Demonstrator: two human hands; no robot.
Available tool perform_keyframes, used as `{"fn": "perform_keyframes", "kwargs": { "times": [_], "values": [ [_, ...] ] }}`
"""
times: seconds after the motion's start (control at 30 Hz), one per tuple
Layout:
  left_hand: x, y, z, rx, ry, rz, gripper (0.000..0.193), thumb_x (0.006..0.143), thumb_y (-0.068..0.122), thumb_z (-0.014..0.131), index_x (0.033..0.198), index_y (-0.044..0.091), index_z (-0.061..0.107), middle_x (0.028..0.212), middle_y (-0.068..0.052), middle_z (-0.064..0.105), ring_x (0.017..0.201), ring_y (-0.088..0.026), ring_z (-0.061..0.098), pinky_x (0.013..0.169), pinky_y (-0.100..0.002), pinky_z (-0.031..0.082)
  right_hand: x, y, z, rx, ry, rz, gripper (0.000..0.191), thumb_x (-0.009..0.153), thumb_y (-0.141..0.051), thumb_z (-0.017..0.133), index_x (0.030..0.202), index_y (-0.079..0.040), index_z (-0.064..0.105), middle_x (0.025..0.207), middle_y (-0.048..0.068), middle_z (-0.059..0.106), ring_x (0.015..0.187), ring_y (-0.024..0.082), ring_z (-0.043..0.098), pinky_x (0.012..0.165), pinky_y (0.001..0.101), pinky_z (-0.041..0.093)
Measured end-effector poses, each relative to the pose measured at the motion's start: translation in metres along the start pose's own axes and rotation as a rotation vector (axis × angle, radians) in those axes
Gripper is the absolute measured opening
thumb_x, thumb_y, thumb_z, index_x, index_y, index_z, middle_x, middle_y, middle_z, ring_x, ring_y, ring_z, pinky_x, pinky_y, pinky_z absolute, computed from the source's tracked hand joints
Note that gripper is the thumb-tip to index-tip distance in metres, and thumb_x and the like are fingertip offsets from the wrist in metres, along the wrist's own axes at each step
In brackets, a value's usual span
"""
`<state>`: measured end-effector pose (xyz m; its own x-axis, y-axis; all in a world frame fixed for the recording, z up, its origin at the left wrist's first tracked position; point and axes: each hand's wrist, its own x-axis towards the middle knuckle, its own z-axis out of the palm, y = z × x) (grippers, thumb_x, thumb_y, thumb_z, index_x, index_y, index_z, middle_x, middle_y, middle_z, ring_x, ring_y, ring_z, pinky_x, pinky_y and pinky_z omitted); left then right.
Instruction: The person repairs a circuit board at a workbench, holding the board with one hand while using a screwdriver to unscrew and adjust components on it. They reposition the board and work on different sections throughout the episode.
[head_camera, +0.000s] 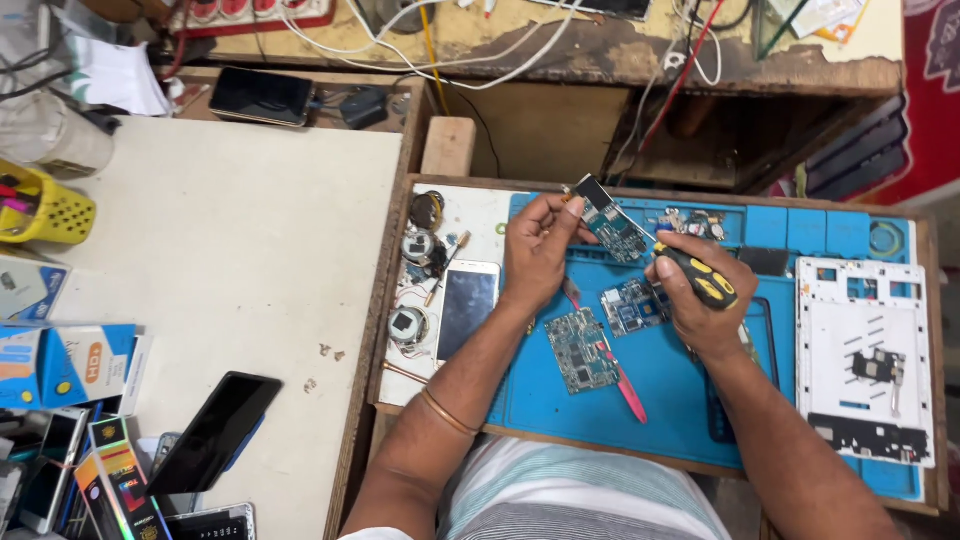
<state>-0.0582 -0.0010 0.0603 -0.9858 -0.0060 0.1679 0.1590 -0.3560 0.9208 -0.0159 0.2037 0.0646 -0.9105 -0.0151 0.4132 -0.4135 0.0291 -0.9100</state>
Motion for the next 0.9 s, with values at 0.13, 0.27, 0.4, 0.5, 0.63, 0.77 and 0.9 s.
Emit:
{"fn": "perform_keyframes", "kwargs": {
  "times": [0.13,0.27,0.4,0.5,0.63,0.77,0.9],
  "values": [
    [0.0,0.0,0.0,0.017,0.003,-0.004,0.027,0.107,0.026,0.063,0.107,-0.001,0.067,0.091,-0.007,0.072,0.082,-0.012,0.07,0.075,-0.024,0.057,0.0,0.005,0.001,0.003,0.029,0.008,0.027,0.103,-0.012,0.069,0.125,0.004,0.069,0.097,0.015,0.073,0.086,0.017,0.073,0.078,0.0268,0.061],
    [0.004,0.001,-0.001,-0.032,0.045,-0.004,0.026,0.108,0.024,0.063,0.106,-0.001,0.066,0.089,-0.008,0.072,0.079,-0.013,0.071,0.074,-0.025,0.059,0.0,0.009,0.002,0.03,0.032,-0.049,0.029,0.104,-0.014,0.069,0.127,0.003,0.066,0.097,0.014,0.073,0.086,0.016,0.073,0.077,0.0264,0.061],
    [0.008,0.003,-0.002,-0.083,0.113,-0.024,0.024,0.107,0.023,0.061,0.105,-0.001,0.065,0.087,-0.009,0.073,0.077,-0.013,0.072,0.072,-0.024,0.059,0.001,0.009,0.002,0.02,0.054,-0.044,0.031,0.103,-0.013,0.069,0.128,0.004,0.066,0.097,0.014,0.072,0.087,0.016,0.072,0.077,0.027,0.061],
    [0.01,0.004,-0.003,-0.093,0.126,-0.016,0.025,0.107,0.023,0.061,0.104,-0.001,0.064,0.087,-0.009,0.072,0.077,-0.013,0.071,0.072,-0.026,0.061,0.0,0.008,0.002,0.034,0.01,-0.037,0.03,0.101,-0.014,0.068,0.126,0.004,0.067,0.096,0.014,0.073,0.085,0.016,0.073,0.075,0.0263,0.062],
    [0.009,0.004,-0.003,-0.063,0.097,-0.011,0.025,0.108,0.024,0.061,0.105,-0.001,0.065,0.089,-0.008,0.073,0.078,-0.012,0.071,0.074,-0.024,0.059,0.0,0.01,0.003,0.05,-0.018,-0.003,0.03,0.1,-0.015,0.069,0.124,0.004,0.067,0.095,0.014,0.073,0.084,0.017,0.074,0.074,0.0273,0.062],
    [0.009,0.004,-0.003,-0.054,0.081,-0.009,0.025,0.108,0.024,0.06,0.105,0.0,0.065,0.088,-0.008,0.072,0.078,-0.012,0.071,0.073,-0.024,0.059,0.005,0.013,-0.002,0.072,0.088,0.034,0.028,0.102,-0.015,0.067,0.124,0.003,0.069,0.094,0.014,0.072,0.083,0.017,0.072,0.073,0.0277,0.062],
    [0.01,0.006,-0.002,-0.061,0.08,-0.01,0.024,0.108,0.024,0.06,0.105,0.0,0.065,0.088,-0.008,0.072,0.077,-0.012,0.071,0.074,-0.025,0.059,0.005,0.015,-0.003,0.111,0.061,0.001,0.026,0.101,-0.016,0.068,0.118,0.003,0.071,0.092,0.013,0.072,0.081,0.017,0.073,0.072,0.0288,0.063]
  ]
}}
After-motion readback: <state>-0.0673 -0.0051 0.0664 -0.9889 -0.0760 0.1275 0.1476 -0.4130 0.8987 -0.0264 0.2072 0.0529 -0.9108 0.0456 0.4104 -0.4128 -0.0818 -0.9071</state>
